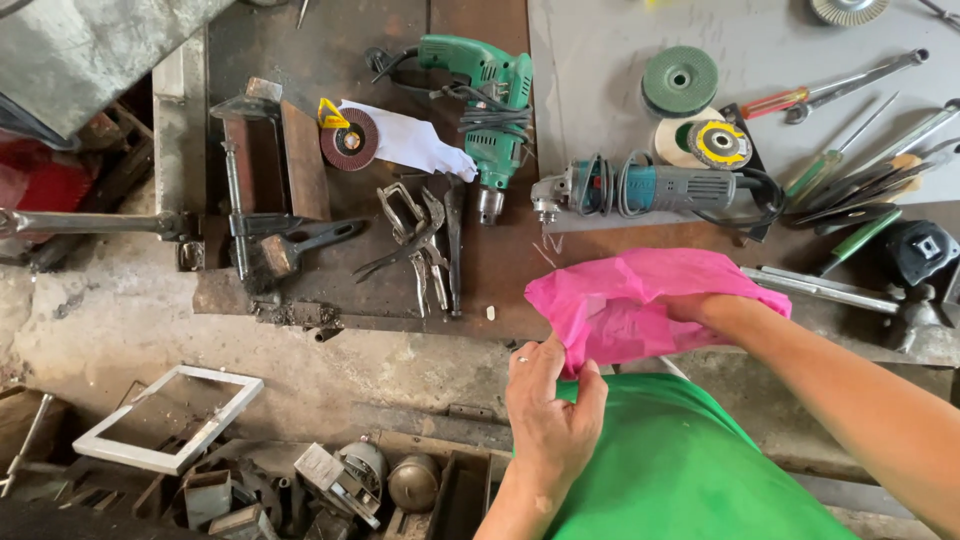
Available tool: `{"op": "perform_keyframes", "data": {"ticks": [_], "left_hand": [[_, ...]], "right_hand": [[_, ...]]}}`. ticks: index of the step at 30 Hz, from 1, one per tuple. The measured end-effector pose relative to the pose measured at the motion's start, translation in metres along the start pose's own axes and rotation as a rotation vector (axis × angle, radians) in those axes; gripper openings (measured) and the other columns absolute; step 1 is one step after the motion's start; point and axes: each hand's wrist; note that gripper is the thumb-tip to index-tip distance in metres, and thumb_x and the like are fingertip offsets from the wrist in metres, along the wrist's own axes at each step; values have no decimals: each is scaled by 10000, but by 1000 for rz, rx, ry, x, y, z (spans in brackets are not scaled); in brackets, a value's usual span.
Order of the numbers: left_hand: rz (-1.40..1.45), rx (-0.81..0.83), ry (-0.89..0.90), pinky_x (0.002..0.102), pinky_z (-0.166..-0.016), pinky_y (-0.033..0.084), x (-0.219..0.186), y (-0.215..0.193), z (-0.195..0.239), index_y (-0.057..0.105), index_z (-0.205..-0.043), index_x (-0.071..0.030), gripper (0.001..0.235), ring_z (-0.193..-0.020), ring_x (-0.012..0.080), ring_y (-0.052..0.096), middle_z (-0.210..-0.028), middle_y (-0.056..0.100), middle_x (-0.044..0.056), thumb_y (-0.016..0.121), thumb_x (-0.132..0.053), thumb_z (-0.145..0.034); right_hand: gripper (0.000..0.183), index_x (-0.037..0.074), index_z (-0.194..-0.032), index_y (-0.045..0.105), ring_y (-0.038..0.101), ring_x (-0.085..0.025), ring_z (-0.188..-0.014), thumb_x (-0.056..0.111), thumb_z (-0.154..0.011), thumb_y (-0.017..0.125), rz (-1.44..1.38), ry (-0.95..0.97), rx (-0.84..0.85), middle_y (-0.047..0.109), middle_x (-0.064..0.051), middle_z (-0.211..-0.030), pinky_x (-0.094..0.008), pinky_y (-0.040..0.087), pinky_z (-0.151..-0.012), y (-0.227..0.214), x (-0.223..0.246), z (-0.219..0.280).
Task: Organizes metalworking tools on a workbench and prepares an angle grinder by attaching a disc.
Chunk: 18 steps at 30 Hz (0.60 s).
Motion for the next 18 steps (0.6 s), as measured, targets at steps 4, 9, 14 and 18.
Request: {"op": "perform_keyframes", "data": {"ticks": [4, 9, 14, 18], "left_hand": [[-20, -1, 17, 287, -776, 448, 1, -8, -1, 675, -1212, -18, 461, -660, 156, 506, -738, 621, 0, 652, 65, -759], [4, 32, 8, 262, -756, 436, 13, -19, -5, 660, -1280, -15, 515, -677, 128, 512, -790, 677, 2, 647, 61, -771], [22, 53, 8, 275, -705, 430, 24, -26, -10, 686, -1206, -34, 447, -662, 148, 494, -755, 637, 9, 658, 48, -767], [6, 123, 78, 313, -781, 463, 14, -32, -25, 687, -1130, -55, 371, -727, 184, 557, -807, 671, 24, 667, 42, -773]], "right_hand": [[476, 211, -1122, 655, 601, -242, -908, 589, -918, 450, -131, 185, 92, 688, 9, -1038, -382, 507, -795, -112, 103, 89], [403, 120, -1040, 651, 722, -329, -740, 505, -952, 574, 155, -170, 147, 773, -65, -813, -460, 550, -693, -75, 74, 142], [224, 109, -1006, 569, 698, -305, -862, 252, -838, 535, 559, -281, -165, 698, -70, -887, -421, 560, -782, -53, 45, 180], [163, 228, -1006, 538, 681, -277, -815, 305, -862, 549, 457, -166, 63, 699, 16, -846, -453, 550, -728, -88, 85, 188]]}}
Point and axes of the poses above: each hand's wrist, its own z-axis away from the middle knuckle, its own y-axis out of the palm, x = y × z
